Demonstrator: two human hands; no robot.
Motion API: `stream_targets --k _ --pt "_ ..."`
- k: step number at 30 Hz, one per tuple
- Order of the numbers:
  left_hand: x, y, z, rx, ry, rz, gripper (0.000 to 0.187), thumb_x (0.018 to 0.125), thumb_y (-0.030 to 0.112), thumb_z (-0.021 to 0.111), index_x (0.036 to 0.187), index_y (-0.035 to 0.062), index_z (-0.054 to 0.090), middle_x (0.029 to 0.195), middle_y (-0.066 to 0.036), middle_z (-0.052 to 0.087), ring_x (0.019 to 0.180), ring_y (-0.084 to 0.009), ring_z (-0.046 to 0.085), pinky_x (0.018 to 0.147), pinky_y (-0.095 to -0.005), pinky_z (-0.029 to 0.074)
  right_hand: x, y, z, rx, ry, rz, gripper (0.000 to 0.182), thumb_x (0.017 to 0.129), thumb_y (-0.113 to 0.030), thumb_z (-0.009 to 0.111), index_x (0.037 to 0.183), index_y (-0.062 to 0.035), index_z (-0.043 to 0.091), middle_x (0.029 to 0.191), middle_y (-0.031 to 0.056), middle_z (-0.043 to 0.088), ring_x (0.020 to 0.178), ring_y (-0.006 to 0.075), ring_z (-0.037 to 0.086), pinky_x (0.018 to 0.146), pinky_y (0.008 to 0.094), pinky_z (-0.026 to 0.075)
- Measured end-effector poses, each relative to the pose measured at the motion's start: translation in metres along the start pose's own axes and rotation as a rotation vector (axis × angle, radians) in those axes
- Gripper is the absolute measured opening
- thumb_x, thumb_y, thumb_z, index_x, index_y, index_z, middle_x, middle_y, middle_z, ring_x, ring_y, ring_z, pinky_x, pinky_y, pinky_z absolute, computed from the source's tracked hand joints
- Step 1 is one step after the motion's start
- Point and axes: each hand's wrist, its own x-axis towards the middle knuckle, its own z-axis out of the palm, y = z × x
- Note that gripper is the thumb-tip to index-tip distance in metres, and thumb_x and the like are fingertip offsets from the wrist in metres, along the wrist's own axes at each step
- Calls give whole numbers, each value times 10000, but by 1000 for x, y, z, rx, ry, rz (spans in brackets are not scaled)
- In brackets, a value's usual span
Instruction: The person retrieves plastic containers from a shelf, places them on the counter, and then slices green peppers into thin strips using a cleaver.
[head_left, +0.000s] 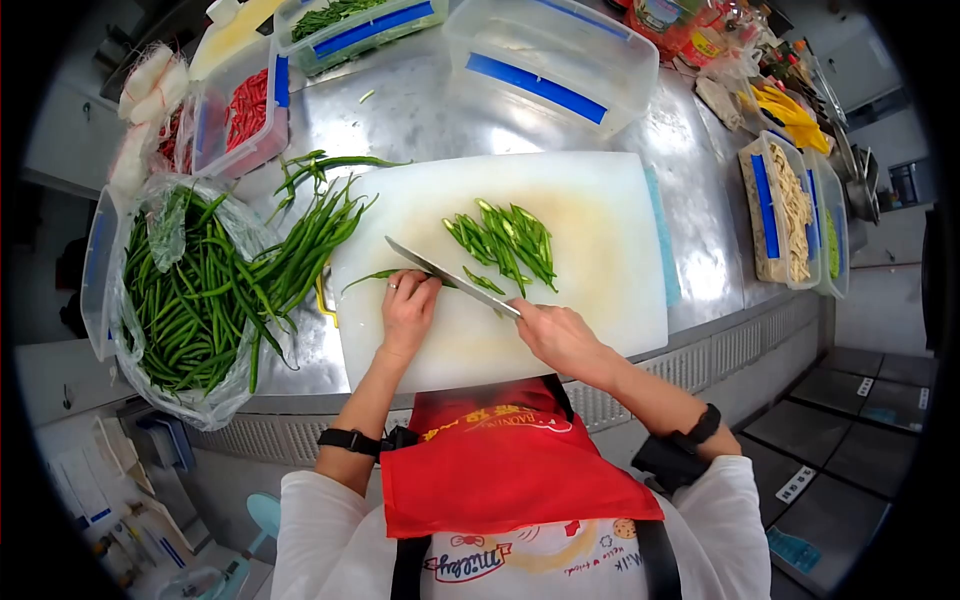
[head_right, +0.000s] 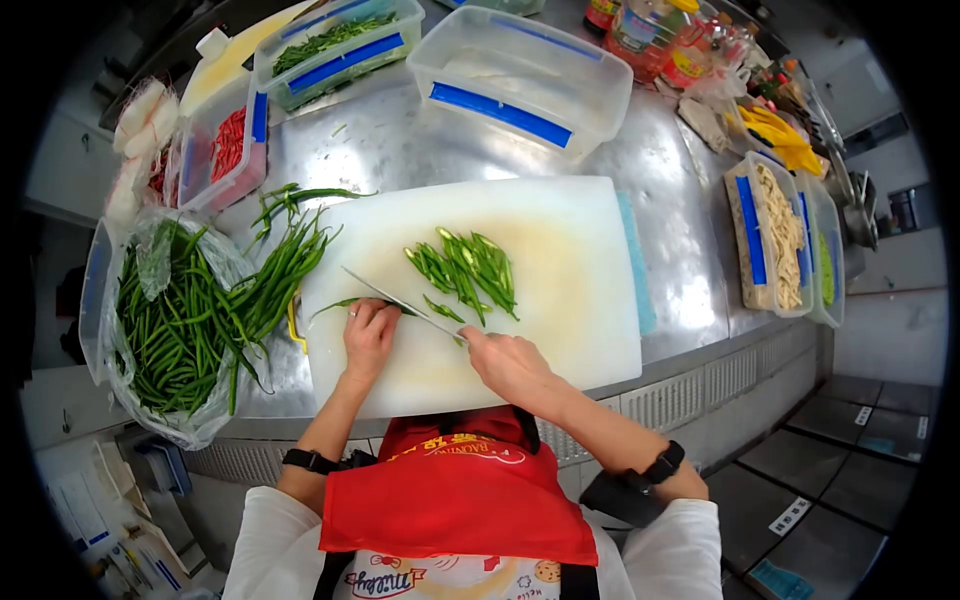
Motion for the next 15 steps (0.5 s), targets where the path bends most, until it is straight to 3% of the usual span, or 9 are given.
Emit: stream_targets --k 9,15 --pt "-3 0 0 3 9 -26 146 749 -36 694 866 39 647 902 -96 600 889 -300 577 776 -390 494 -15 -8 -34 -21 -127 48 242 913 -115 489 1130 -15 530 712 235 633 666 435 618 617 529 482" --pt "-4 -4 1 -46 5 -26 154 744 -28 708 864 50 649 890 -88 598 866 -299 573 750 -390 491 12 -3 6 64 -28 8 247 907 -106 498 1132 -7 521 737 243 636 693 445 617 627 539 475"
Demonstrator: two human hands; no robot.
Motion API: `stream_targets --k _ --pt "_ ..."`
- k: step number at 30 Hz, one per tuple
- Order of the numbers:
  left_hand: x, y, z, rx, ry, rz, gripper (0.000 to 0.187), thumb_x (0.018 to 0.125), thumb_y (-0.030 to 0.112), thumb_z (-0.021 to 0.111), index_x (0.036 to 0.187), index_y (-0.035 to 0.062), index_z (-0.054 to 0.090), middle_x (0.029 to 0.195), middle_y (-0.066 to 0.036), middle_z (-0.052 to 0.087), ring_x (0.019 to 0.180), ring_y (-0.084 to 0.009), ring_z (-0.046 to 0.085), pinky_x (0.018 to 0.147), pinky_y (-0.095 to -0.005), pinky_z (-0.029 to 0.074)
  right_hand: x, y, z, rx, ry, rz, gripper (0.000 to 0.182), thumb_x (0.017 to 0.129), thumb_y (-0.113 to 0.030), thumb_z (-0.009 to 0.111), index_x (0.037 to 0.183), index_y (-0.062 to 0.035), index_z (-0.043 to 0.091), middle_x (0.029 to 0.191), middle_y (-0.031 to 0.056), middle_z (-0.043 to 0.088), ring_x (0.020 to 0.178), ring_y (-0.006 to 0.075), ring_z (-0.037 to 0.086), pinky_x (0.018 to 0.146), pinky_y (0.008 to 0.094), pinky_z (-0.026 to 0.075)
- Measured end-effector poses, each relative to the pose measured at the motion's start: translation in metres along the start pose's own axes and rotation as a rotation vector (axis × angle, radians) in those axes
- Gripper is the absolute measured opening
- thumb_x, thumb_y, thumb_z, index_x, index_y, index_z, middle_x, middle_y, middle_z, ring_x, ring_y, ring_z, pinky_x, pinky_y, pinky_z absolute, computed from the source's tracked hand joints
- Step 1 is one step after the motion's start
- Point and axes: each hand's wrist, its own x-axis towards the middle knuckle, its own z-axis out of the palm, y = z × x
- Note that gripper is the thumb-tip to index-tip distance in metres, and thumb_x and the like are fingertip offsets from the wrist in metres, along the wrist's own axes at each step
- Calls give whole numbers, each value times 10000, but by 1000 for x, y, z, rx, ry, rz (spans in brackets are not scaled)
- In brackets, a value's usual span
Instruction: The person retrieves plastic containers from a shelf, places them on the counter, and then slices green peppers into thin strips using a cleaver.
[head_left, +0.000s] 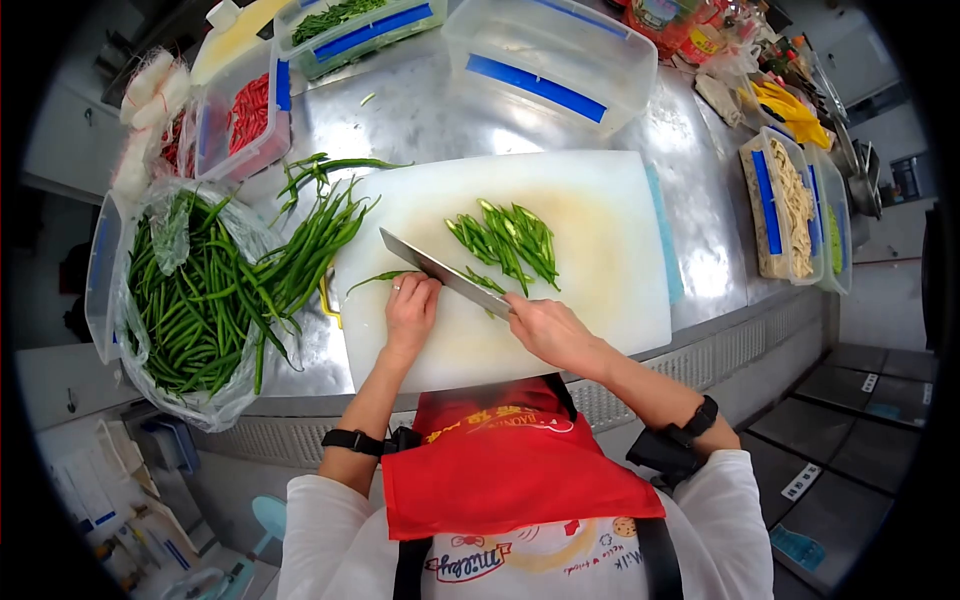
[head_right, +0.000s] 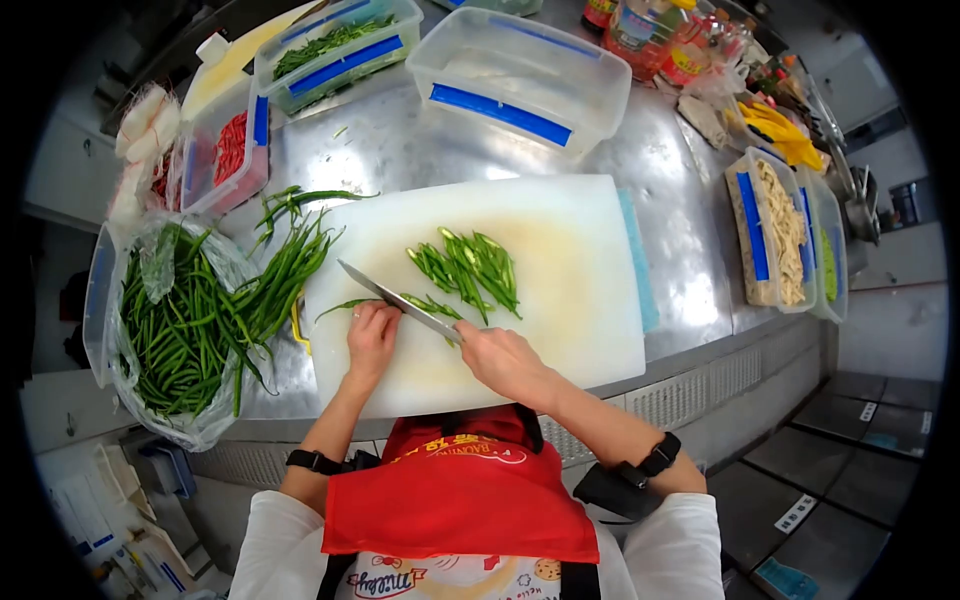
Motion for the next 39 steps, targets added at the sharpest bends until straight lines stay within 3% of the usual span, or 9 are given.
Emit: stream_targets --k 2,5,15,22,30,39 --pt "0 1 -6 -39 -22 -22 160 744 -15 714 870 65 658 893 -75 600 866 -291 567 746 -386 488 1 2 0 -9 -25 12 245 906 -106 500 1131 -9 519 745 242 637 694 445 617 626 538 476" --pt "14 1 -30 204 63 -65 150 746 -13 718 864 65 668 904 -77 608 887 -296 556 756 -392 476 -6 8 -4 0 0 -1 240 908 -108 504 1126 -10 520 744 237 639 686 442 617 618 530 481" --pt "4 -4 -9 145 30 -55 164 741 10 720 871 103 680 918 -45 604 904 -282 547 764 -384 477 -30 -8 -26 -176 41 -75 218 901 -109 516 1099 -20 544 695 206 636 638 406 630 572 502 500" --pt "-1 -7 -10 100 49 -65 140 744 -19 706 848 60 655 900 -88 611 871 -301 566 763 -390 475 -5 2 0 -111 52 -22 224 913 -123 494 1115 -42 548 711 213 642 647 412 629 579 509 496" --pt "0 -9 -8 84 69 -91 137 751 -19 701 856 56 655 901 -100 613 872 -305 575 764 -396 474 -20 -12 -27 -117 -50 -4 251 900 -106 505 1137 -31 543 722 222 641 649 426 620 594 508 493" --pt "3 -7 -25 165 76 -75 140 748 -19 707 856 52 654 890 -89 612 857 -302 573 752 -386 474 -5 4 -9 -42 33 -19 217 924 -128 503 1110 -21 534 727 233 639 673 434 620 620 525 487"
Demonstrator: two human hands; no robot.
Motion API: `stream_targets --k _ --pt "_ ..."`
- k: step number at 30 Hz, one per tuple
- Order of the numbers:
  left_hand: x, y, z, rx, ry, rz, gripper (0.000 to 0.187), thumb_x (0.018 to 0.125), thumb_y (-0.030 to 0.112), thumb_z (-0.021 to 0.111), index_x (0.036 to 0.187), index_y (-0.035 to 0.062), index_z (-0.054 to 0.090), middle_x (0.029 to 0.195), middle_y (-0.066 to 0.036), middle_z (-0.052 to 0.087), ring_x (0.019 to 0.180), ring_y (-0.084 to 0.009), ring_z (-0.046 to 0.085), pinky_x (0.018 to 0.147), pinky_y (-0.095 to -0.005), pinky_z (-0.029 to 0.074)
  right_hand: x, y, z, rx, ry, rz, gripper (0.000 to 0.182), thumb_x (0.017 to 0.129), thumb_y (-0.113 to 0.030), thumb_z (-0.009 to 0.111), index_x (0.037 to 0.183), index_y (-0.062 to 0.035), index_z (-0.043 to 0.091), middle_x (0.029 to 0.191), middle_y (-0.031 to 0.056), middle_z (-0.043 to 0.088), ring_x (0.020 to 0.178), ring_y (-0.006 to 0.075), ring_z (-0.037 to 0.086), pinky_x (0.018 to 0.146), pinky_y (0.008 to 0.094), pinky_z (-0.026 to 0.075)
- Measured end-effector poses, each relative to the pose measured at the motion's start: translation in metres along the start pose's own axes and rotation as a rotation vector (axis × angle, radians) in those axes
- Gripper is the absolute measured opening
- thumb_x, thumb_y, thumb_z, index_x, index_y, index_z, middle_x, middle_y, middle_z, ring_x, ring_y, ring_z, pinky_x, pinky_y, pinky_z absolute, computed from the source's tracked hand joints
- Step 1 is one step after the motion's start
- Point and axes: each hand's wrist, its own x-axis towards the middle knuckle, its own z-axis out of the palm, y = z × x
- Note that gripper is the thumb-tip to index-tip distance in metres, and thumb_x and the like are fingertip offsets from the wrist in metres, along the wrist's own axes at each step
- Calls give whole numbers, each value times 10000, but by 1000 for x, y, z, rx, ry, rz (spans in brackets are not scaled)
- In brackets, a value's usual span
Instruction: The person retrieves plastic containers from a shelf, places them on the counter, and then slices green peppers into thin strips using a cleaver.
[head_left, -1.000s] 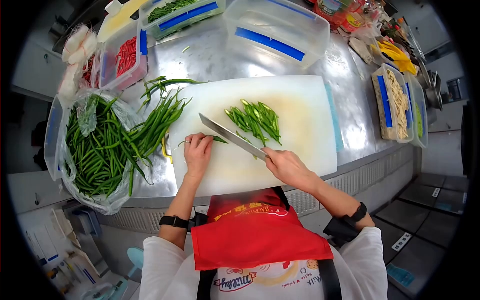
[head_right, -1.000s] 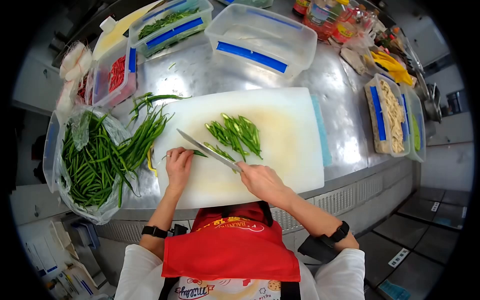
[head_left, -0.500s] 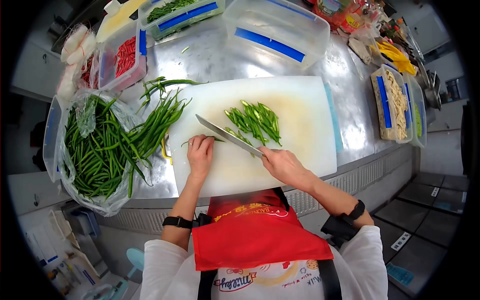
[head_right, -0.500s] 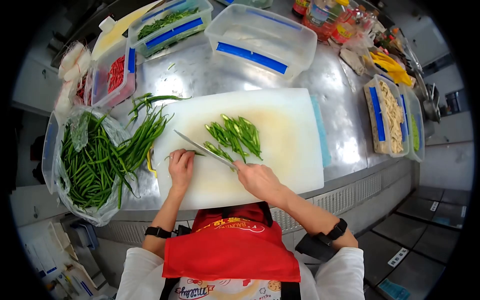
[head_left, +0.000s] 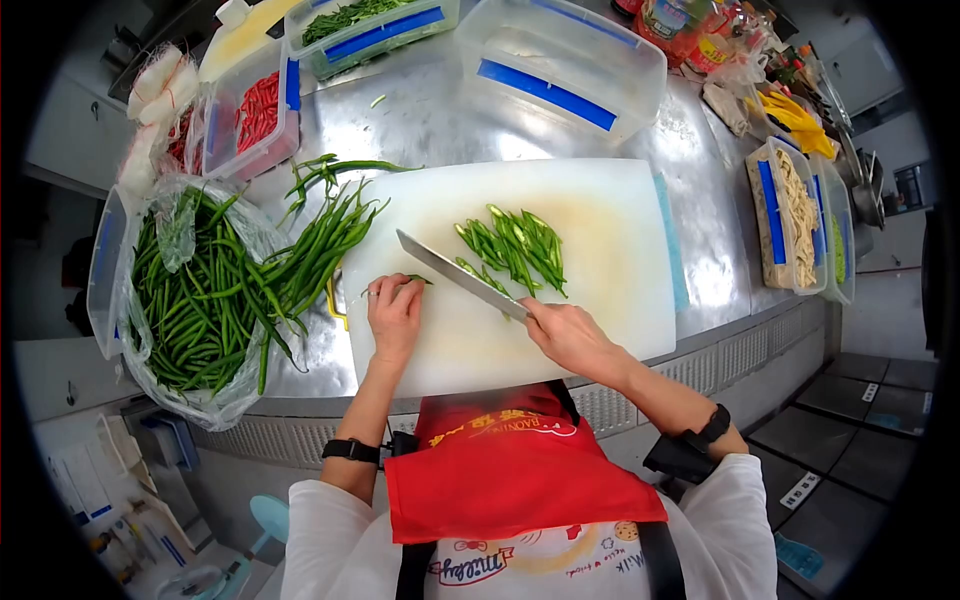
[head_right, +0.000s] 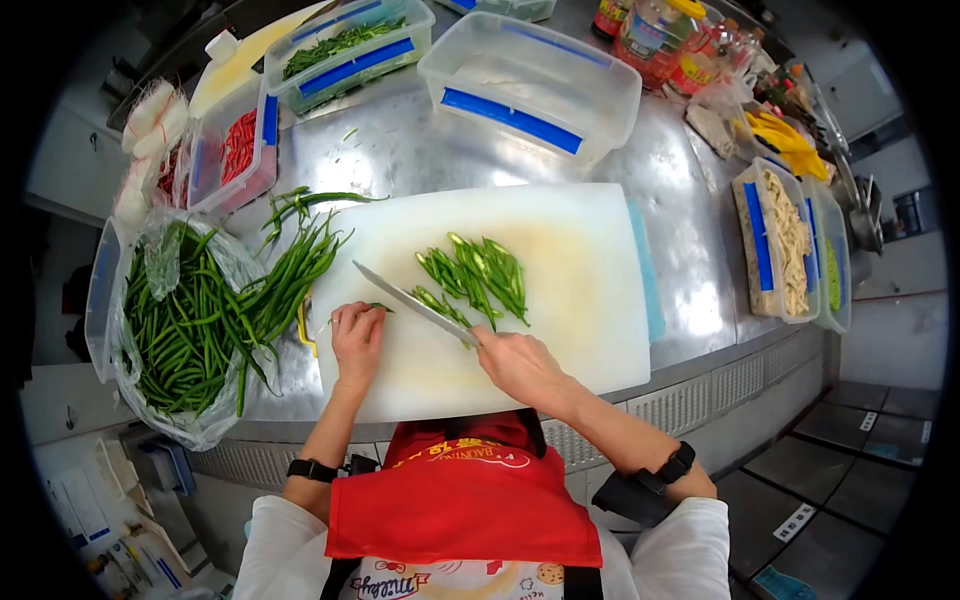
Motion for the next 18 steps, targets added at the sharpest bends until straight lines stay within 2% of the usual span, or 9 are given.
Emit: stream_targets --k 9,18 --pt "-5 -13 6 -59 -3 -18 152 743 -40 702 853 49 647 884 -93 618 850 -303 576 741 -390 480 -14 -21 -22 -49 -119 3 222 910 -115 515 1104 -10 532 707 237 634 669 440 620 604 518 491" --pt "-1 -18 0 -54 -49 -42 164 765 -36 677 891 44 610 887 -100 607 861 -314 570 740 -401 479 8 -6 16 73 -37 -7 283 916 -112 523 1162 28 529 722 246 622 677 442 611 637 502 484"
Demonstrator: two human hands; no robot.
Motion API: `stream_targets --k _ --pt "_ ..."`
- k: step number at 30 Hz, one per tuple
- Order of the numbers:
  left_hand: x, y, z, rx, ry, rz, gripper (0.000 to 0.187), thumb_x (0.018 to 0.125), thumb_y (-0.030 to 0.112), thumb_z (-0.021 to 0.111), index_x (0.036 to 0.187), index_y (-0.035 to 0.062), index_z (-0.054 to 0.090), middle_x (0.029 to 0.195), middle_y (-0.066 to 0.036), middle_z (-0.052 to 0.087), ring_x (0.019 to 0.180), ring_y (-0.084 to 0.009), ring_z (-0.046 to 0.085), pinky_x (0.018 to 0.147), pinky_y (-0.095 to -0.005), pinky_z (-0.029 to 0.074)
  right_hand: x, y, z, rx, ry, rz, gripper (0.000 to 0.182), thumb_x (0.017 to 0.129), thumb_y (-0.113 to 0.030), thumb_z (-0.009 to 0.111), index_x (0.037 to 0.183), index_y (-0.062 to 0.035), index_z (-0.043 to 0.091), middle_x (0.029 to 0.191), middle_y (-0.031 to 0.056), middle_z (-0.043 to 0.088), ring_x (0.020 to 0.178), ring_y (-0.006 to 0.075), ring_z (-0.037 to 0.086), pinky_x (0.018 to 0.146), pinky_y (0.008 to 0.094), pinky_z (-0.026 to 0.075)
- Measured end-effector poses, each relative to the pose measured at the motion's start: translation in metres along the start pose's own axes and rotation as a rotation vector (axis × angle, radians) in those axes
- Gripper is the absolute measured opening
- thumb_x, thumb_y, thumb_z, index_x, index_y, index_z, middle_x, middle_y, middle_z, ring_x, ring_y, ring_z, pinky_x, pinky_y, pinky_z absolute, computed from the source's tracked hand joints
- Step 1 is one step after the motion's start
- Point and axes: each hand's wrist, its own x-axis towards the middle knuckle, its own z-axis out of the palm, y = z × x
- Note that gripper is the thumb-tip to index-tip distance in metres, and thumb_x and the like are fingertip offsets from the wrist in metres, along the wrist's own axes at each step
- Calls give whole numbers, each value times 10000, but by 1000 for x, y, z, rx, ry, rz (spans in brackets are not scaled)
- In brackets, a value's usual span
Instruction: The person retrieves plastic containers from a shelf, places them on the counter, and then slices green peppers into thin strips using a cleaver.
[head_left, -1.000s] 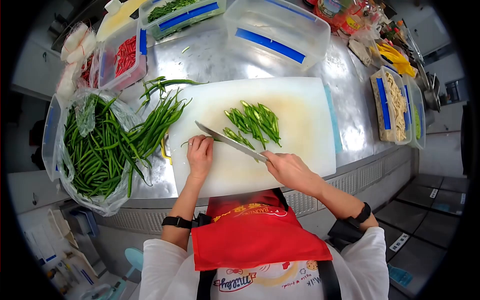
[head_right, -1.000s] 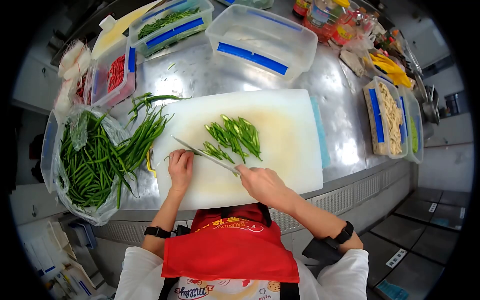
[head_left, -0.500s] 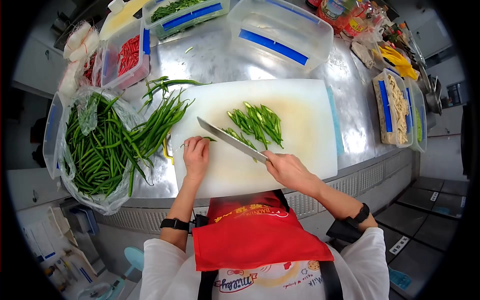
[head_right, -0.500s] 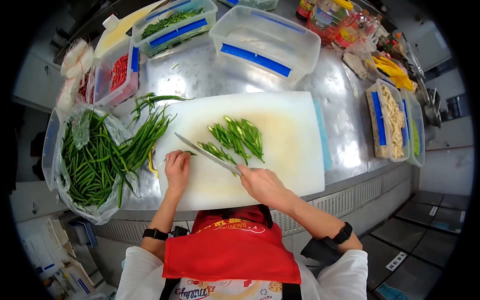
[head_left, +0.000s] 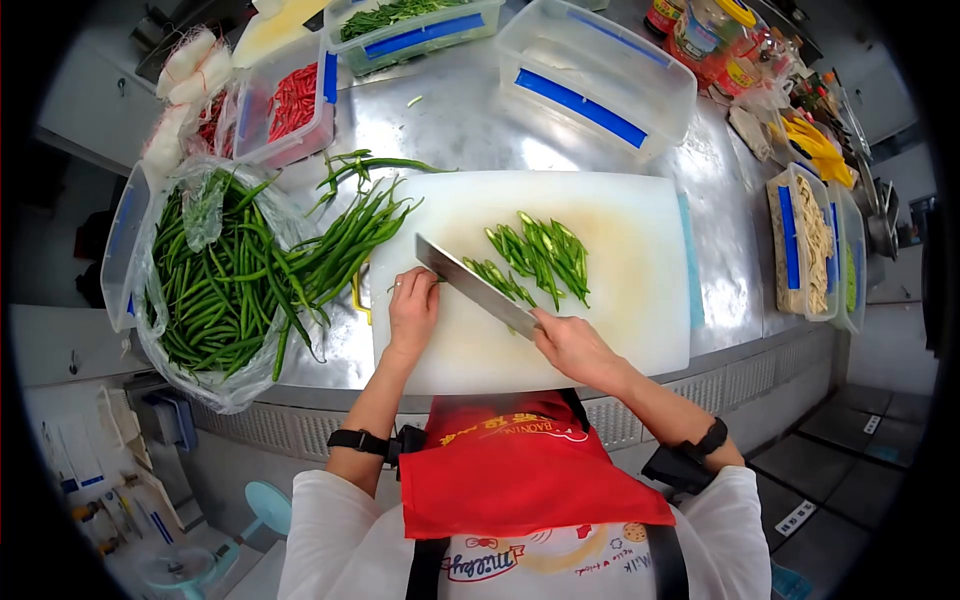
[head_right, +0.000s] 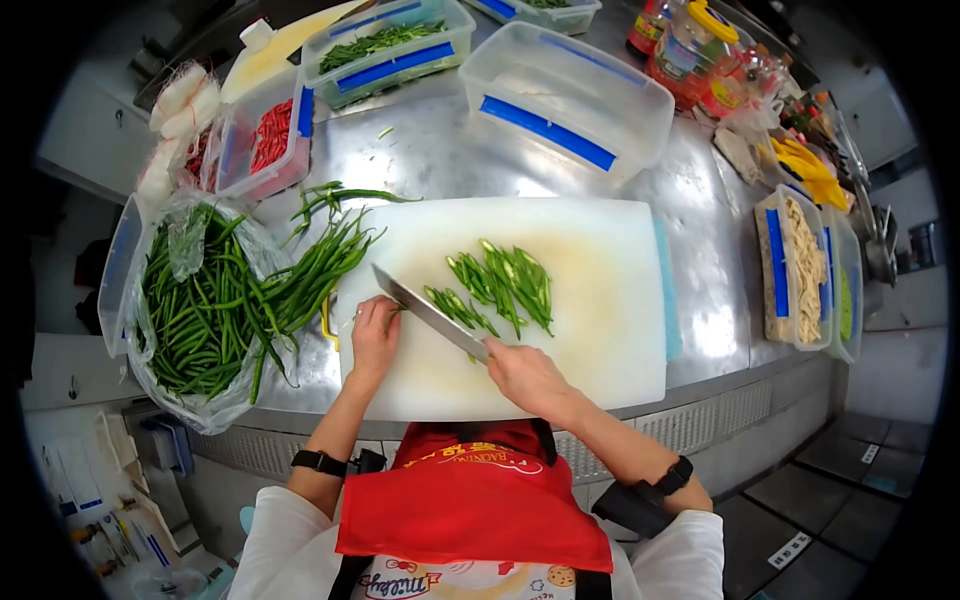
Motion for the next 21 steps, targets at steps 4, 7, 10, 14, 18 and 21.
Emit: stream_targets --k 4,7,10,14,18,21 --pt "17 -15 -17 57 -9 -31 171 771 -38 668 900 35 584 893 -116 608 847 -333 556 743 -420 463 -15 10 -16 30 46 76 223 916 -129 518 1105 -12 532 735 259 620 692 453 607 636 525 476" --pt "54 -45 -51 123 118 -78 213 776 -25 673 955 42 579 943 -124 608 889 -346 554 761 -430 460 -23 19 -26 20 76 148 213 916 -129 524 1095 -13 534 726 262 614 683 454 603 630 527 473" --pt "90 -52 -89 296 175 -155 385 756 72 741 1100 79 568 1110 -108 576 1042 -344 524 884 -483 405 -31 25 -25 16 126 133 201 912 -123 534 1079 -10 535 712 255 612 665 454 599 615 526 472" --pt "71 -62 -77 544 -256 -168 382 746 169 761 1087 110 598 1111 -90 583 1054 -318 530 843 -430 431 -35 23 -22 6 170 146 193 909 -120 545 1059 1 546 713 256 614 667 451 603 607 524 470" --pt "61 -84 -72 356 -169 -391 254 759 119 733 998 131 647 1101 -70 601 1027 -297 559 868 -425 430 -40 26 -27 -13 243 149 128 915 -77 548 980 33 534 678 258 573 616 439 569 552 467 430" --pt "59 -78 -79 465 -7 -148 214 769 98 718 973 130 663 1078 -65 620 984 -291 579 845 -415 440 -43 41 -26 -16 329 164 137 917 -74 549 995 38 534 673 257 566 619 437 571 551 465 430"
